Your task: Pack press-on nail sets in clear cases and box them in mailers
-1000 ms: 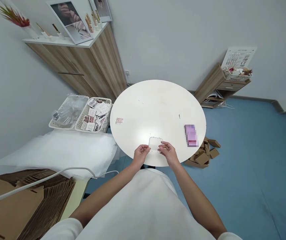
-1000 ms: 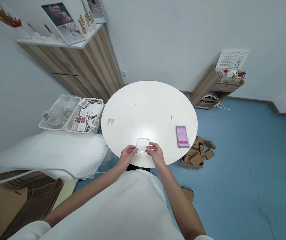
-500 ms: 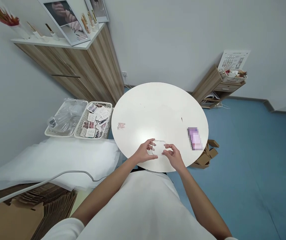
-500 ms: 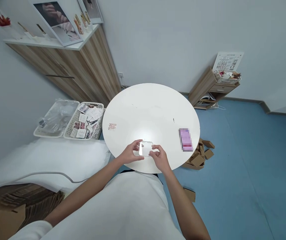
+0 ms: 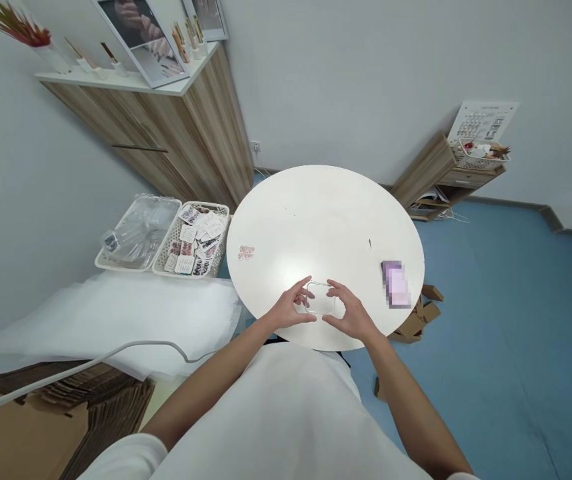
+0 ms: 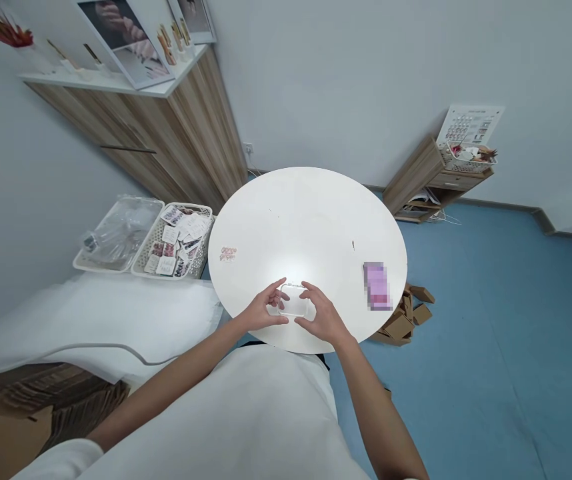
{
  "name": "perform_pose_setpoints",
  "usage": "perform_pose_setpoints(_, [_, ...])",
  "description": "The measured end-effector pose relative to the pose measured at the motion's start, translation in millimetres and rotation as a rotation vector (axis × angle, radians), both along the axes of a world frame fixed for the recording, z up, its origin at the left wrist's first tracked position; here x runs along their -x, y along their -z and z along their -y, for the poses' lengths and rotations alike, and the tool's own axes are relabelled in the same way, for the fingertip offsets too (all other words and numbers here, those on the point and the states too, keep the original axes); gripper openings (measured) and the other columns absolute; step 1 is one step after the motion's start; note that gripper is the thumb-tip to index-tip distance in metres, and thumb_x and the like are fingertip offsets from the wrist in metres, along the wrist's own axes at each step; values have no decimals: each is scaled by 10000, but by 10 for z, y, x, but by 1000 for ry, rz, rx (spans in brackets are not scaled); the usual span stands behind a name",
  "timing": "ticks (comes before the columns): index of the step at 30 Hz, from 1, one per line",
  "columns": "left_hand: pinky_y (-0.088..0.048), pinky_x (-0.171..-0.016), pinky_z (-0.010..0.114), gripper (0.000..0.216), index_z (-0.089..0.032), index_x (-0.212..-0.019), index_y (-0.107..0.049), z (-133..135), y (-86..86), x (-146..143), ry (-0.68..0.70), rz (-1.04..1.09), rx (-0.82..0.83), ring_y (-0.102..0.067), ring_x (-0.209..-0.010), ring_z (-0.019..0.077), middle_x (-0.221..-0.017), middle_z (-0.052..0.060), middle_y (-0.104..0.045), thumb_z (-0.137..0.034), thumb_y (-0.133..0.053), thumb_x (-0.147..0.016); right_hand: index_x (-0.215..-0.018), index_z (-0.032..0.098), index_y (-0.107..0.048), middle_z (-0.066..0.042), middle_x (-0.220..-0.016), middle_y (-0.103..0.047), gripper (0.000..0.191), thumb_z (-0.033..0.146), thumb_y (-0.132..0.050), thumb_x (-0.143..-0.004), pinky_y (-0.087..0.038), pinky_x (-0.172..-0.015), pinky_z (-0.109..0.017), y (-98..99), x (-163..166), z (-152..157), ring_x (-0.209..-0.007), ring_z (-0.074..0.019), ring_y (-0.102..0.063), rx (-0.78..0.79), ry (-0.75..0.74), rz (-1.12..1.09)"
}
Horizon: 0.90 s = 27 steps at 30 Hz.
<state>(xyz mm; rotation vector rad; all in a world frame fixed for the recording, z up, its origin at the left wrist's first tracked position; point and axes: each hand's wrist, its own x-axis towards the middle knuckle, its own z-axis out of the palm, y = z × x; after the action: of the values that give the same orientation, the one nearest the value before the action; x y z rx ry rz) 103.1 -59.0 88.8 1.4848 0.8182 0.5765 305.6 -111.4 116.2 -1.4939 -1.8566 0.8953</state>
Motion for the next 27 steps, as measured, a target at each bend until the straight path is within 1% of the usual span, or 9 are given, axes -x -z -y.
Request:
perform_pose_setpoints(2, [-419, -766, 315, 893, -289, -1332, -258, -1, 10, -34, 0, 1, 16, -503, -712, 97, -964, 38, -561, -262, -736, -578, -1046, 236, -471, -97, -1313, -405, 422, 300, -636, -664, -403, -918, -428, 31, -32, -14, -1198, -244, -403, -26, -1, -18])
perform_pose_setpoints(5, [-424, -750, 307, 806, -259, -1299, -337, -13, 20, -100, 3, -35, 8, -494, -712, 103, -901, 34, -582, -276, -725, -593, -1057, 237, -468, -101, -1324, -390, 431, 288, -632, -662, -413, -904, -437, 76, -117, -12, -1197, -251, -404, -29, -11, -11])
perform_pose_setpoints(8, [-428, -742, 301, 797, -257, -1295, -347, -19, 21, -183, -2, -62, -6, -494, -714, 105, -876, 25, -586, -285, -723, -593, -1059, 232, -468, -113, -1328, -377, 444, 288, -639, -654, -419, -893, -438, 114, -220, -17, -1194, -259, -403, -37, -4, 5])
perform_pose_setpoints(13, [-440, -737, 300, 848, -278, -1327, -278, -3, 10, -286, -16, -72, 10, -501, -691, 91, -918, 25, -576, -268, -715, -601, -1032, 225, -484, -118, -1256, -453, 446, 305, -659, -629, -426, -890, -425, 165, -343, -65, -1154, -252, -445, -54, -26, -19])
perform_pose_setpoints(17, [-437, -726, 302, 816, -265, -1313, -312, 7, -8, -311, -9, -92, 38, -489, -679, 96, -861, 20, -588, -273, -714, -603, -998, 221, -512, -120, -1222, -480, 430, 322, -669, -610, -443, -862, -413, 196, -383, -100, -1129, -255, -466, -77, -36, -38])
perform_pose_setpoints(22, [-429, -729, 310, 804, -262, -1313, -315, 34, -34, -336, -25, -46, 91, -508, -702, 110, -841, 21, -584, -294, -711, -614, -964, 221, -531, -126, -1184, -504, 416, 363, -671, -600, -448, -845, -421, 206, -404, -116, -1094, -265, -491, -100, -42, -50])
perform_pose_setpoints(24, [-429, -728, 309, 807, -258, -1307, -325, 48, -43, -347, -30, -22, 120, -517, -712, 114, -826, 17, -576, -295, -720, -604, -946, 222, -530, -124, -1160, -522, 420, 371, -676, -581, -438, -858, -437, 214, -402, -113, -1083, -273, -497, -113, -34, -52])
perform_pose_setpoints(27, [-430, -718, 302, 807, -250, -1282, -358, 65, -56, -360, -26, 11, 157, -521, -713, 114, -817, 13, -566, -285, -742, -573, -915, 228, -523, -103, -1096, -562, 414, 367, -675, -555, -398, -917, -462, 216, -385, -107, -1039, -263, -527, -140, 19, -62])
